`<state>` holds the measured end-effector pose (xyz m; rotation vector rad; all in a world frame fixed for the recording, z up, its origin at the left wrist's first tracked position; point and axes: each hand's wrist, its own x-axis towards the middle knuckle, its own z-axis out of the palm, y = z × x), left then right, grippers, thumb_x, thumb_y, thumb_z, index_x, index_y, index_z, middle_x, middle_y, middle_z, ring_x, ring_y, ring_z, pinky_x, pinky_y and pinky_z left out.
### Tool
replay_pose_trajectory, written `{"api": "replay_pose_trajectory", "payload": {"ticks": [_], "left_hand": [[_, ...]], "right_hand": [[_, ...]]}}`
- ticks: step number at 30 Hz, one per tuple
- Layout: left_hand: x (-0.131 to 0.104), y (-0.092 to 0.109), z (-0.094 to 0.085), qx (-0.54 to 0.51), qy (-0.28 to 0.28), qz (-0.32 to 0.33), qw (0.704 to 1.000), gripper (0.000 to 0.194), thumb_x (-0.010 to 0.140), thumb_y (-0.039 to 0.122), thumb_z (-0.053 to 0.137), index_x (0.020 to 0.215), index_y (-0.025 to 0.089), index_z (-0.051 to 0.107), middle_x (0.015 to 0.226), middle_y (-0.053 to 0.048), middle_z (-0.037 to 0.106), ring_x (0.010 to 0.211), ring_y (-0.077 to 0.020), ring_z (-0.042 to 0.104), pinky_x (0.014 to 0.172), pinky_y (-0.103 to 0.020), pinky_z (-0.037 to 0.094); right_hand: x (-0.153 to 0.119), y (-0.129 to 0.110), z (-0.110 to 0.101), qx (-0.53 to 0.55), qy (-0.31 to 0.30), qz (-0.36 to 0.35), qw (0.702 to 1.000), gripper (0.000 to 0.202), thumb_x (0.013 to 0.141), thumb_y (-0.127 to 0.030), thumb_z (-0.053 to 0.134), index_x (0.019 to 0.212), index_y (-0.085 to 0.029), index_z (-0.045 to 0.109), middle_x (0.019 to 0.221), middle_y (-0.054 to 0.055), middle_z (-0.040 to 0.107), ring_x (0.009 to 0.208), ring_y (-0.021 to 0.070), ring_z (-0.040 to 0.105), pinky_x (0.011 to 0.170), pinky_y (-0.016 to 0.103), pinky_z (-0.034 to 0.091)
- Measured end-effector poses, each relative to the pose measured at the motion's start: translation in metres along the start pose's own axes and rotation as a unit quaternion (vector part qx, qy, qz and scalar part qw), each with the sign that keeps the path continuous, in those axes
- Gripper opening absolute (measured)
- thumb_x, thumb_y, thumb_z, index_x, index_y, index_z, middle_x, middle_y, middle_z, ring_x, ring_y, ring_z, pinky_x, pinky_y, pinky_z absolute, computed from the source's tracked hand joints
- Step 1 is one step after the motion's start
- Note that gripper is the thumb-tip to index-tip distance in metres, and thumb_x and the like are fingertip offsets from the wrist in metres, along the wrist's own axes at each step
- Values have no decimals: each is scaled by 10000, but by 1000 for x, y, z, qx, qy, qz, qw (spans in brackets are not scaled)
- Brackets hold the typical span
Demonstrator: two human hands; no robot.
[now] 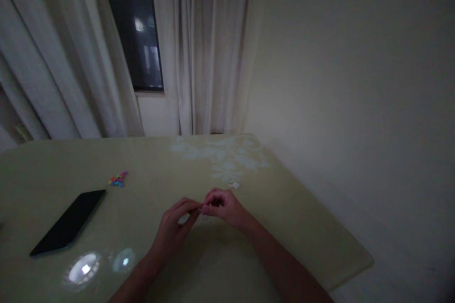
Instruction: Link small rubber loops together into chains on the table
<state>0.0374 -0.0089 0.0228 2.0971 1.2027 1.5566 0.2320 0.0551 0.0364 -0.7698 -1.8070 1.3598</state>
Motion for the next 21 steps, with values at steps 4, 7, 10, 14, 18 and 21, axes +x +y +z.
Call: {"api": "replay_pose_trajectory", "payload": {"ticks": [4,7,10,14,18,21], "left_hand": [[0,3,-1,3,2,-10,1000,135,979,261,633,970,222,762,899,-56,766,805,-170,742,724,-228,593],[1,4,-2,12,7,-15,1000,136,978,270,630,957,221,755,876,-51,767,778,-169,741,700,-227,592],[0,1,-1,20,17,-13,1000,147,979,286,635,986,231,770,890,-53,777,790,-177,750,716,-241,605],[-3,-8,-1,18,26,6,999,173,986,291,639,1054,254,794,964,-61,796,848,-182,768,766,-253,621],[-2,-12,-2,11,21,27,999,179,993,295,639,1045,258,806,963,-62,802,857,-177,777,772,-243,624],[-2,-10,-2,2,13,30,999,189,1000,300,631,1041,256,810,959,-64,803,855,-176,777,772,-241,623]], "right_hand": [[-1,0,1,-8,7,-6,1000,411,723,-577,866,795,-190,746,743,-16,573,641,115,464,599,261,357],[-1,0,1,0,10,-12,1000,392,743,-561,857,810,-190,751,723,-18,573,640,117,474,604,263,367],[-1,-1,0,9,4,-13,1000,393,780,-575,823,818,-189,765,761,3,616,674,131,526,640,274,412],[0,-1,-1,0,5,-33,999,375,795,-565,814,833,-193,798,821,33,666,725,152,584,697,295,454],[1,0,-1,-3,5,-38,999,363,748,-558,856,826,-205,814,846,45,693,721,155,599,701,302,459],[0,0,-1,-7,10,-31,999,380,719,-574,869,791,-206,804,811,35,686,699,151,583,676,295,449]]}}
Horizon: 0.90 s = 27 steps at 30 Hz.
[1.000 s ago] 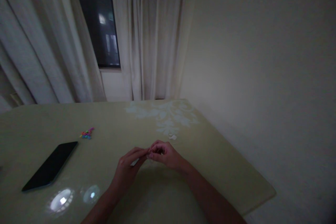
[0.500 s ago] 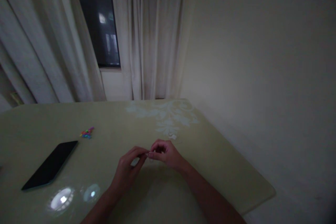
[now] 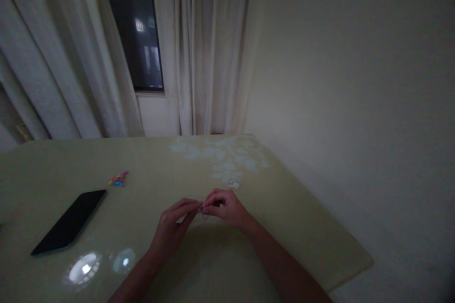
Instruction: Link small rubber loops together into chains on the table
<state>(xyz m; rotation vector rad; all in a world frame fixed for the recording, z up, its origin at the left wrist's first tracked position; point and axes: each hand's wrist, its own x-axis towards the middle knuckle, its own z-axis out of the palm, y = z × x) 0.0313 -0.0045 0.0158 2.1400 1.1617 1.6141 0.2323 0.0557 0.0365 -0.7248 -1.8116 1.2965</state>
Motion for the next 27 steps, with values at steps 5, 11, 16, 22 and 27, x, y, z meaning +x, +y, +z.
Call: {"api": "replay_pose_trajectory", "payload": {"ticks": [5,11,16,22,27], "left_hand": [[-1,2,1,-10,-6,-16,1000,209,1005,286,622,1120,272,795,970,-67,786,866,-177,766,770,-244,618],[0,2,1,1,-18,1,1000,229,1009,274,613,1153,288,790,956,-57,768,856,-166,752,764,-229,608],[0,1,0,23,-17,13,1000,225,1021,290,599,1104,270,807,978,-71,787,866,-168,770,759,-222,615],[-5,-5,0,25,5,9,1000,217,1005,291,626,1141,272,794,1030,-60,829,893,-182,796,808,-249,637],[-7,-8,0,30,-10,2,1000,227,999,269,631,1168,278,783,1052,-49,833,918,-190,801,841,-265,636]], "right_hand": [[-1,0,1,-8,-1,15,1000,374,730,-563,862,804,-202,794,796,22,686,686,143,570,661,286,442],[0,4,1,-23,-2,19,1000,307,738,-505,871,811,-212,809,698,0,672,623,131,516,619,273,388],[-1,5,1,-39,-1,19,999,268,758,-464,864,838,-212,824,674,2,681,614,131,516,600,261,375],[-4,-3,1,-65,-20,-39,997,227,880,-427,761,923,-216,834,831,45,738,713,155,612,658,275,435],[-3,-2,3,-81,-4,-50,996,238,876,-438,767,895,-210,832,820,49,736,719,161,627,678,280,454]]}}
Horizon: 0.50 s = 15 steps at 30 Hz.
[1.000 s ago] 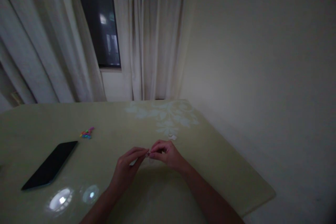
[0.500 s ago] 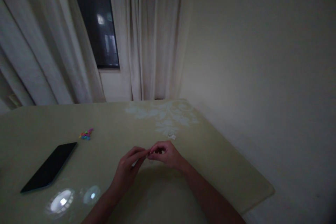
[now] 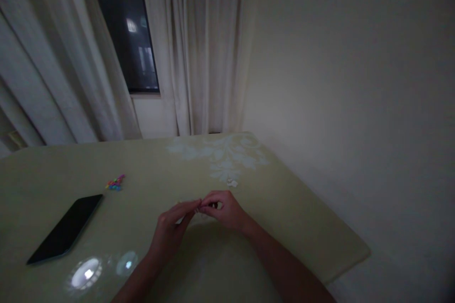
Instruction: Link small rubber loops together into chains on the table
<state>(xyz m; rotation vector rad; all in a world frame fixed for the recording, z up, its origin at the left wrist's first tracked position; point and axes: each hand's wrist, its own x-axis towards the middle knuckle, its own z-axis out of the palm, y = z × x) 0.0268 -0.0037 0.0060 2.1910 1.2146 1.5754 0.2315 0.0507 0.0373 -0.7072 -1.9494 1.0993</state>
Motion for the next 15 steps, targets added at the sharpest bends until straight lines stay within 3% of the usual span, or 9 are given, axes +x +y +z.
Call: {"api": "replay_pose_trajectory", "payload": {"ticks": [8,13,15], "left_hand": [[3,4,0,-34,-11,-40,999,180,955,210,659,1064,275,787,969,-27,803,861,-161,769,777,-219,607],[0,4,1,-30,-8,-89,996,193,942,202,642,1045,287,781,956,-4,816,853,-162,774,782,-228,600],[-1,4,1,-30,-9,-101,994,193,942,221,642,1054,291,783,968,-2,822,859,-166,779,784,-233,601]], "right_hand": [[1,7,2,11,24,25,999,255,811,-442,825,859,-191,817,748,23,708,658,137,568,625,253,419],[9,21,-21,-31,82,55,995,166,850,-336,782,882,-173,793,717,5,682,625,123,528,600,238,393],[10,30,-35,-66,68,81,992,113,851,-260,771,914,-168,791,756,11,697,641,122,542,615,237,401]]}}
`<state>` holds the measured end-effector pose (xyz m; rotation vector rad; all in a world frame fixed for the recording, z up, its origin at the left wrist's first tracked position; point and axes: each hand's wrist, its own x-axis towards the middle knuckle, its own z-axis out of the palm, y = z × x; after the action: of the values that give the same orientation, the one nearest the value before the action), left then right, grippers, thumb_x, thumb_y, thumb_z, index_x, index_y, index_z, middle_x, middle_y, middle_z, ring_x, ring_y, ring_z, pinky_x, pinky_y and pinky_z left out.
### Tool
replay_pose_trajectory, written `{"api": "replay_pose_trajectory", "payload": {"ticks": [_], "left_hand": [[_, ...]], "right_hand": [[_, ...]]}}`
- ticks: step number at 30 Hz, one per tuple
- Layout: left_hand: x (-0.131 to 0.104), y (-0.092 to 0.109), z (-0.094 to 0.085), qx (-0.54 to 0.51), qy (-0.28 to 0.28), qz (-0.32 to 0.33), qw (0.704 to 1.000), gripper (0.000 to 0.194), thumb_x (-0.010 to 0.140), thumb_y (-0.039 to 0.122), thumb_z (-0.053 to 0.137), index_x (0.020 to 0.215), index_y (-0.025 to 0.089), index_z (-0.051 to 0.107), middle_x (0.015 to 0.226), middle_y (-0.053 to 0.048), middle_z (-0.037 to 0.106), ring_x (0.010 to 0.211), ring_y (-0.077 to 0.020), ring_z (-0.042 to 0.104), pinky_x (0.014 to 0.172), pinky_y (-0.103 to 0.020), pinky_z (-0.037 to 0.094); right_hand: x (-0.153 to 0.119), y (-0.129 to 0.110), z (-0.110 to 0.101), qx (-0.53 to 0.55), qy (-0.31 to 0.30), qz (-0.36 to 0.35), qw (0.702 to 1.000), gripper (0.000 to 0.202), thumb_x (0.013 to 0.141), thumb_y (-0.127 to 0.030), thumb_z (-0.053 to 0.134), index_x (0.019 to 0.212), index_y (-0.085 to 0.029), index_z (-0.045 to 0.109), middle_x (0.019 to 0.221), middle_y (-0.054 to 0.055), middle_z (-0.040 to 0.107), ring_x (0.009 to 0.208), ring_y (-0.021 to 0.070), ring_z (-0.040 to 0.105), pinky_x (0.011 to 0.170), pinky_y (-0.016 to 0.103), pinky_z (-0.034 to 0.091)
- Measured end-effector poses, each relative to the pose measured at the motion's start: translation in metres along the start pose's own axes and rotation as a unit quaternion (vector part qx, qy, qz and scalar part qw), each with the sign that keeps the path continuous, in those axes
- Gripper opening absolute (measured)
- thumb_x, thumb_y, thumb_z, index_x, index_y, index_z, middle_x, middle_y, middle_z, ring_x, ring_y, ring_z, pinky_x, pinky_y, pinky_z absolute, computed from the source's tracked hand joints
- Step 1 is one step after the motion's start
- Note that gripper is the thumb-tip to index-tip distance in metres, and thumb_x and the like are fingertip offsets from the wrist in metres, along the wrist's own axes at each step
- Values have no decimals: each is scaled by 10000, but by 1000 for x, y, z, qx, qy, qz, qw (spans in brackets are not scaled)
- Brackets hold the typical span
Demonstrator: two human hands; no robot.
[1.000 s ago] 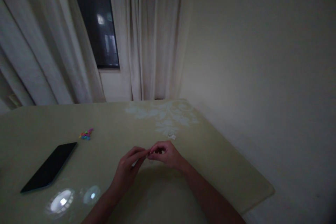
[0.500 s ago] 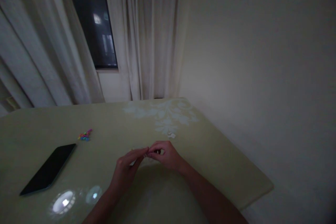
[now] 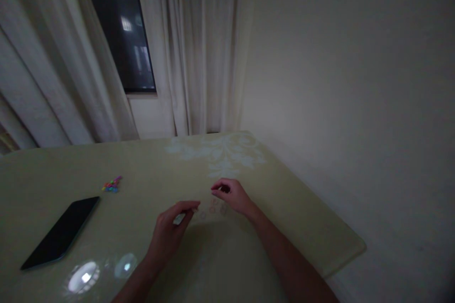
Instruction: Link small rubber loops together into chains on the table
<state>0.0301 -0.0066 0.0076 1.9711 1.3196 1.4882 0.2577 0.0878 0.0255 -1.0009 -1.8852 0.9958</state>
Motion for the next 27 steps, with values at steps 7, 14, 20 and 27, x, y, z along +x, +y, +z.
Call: {"api": "replay_pose_trajectory", "payload": {"ticks": [7,14,20,27], "left_hand": [[2,6,-2,2,13,-2,1000,147,922,257,663,971,281,799,920,-2,832,827,-177,790,743,-230,610],[3,8,-3,15,35,42,998,173,943,246,654,1023,288,801,925,-5,828,817,-167,789,765,-233,621],[3,3,-2,20,47,52,997,142,933,240,678,1005,284,793,943,0,829,826,-160,789,771,-224,622],[0,-3,-3,19,30,34,999,153,941,272,668,1005,298,805,951,-5,832,854,-180,792,785,-247,626]], "right_hand": [[1,18,-28,-188,-87,31,978,87,797,-101,766,829,-175,798,767,21,705,708,134,605,671,237,416],[-7,10,-27,-181,-170,114,962,49,722,-175,814,749,-165,775,675,-5,693,603,119,587,571,218,372],[-14,-5,-13,-269,-197,111,936,79,727,-148,700,759,-181,764,683,1,692,592,121,574,550,219,339],[-16,-9,-14,-355,-198,70,911,64,762,-237,699,783,-194,742,767,29,713,657,148,579,573,240,317]]}}
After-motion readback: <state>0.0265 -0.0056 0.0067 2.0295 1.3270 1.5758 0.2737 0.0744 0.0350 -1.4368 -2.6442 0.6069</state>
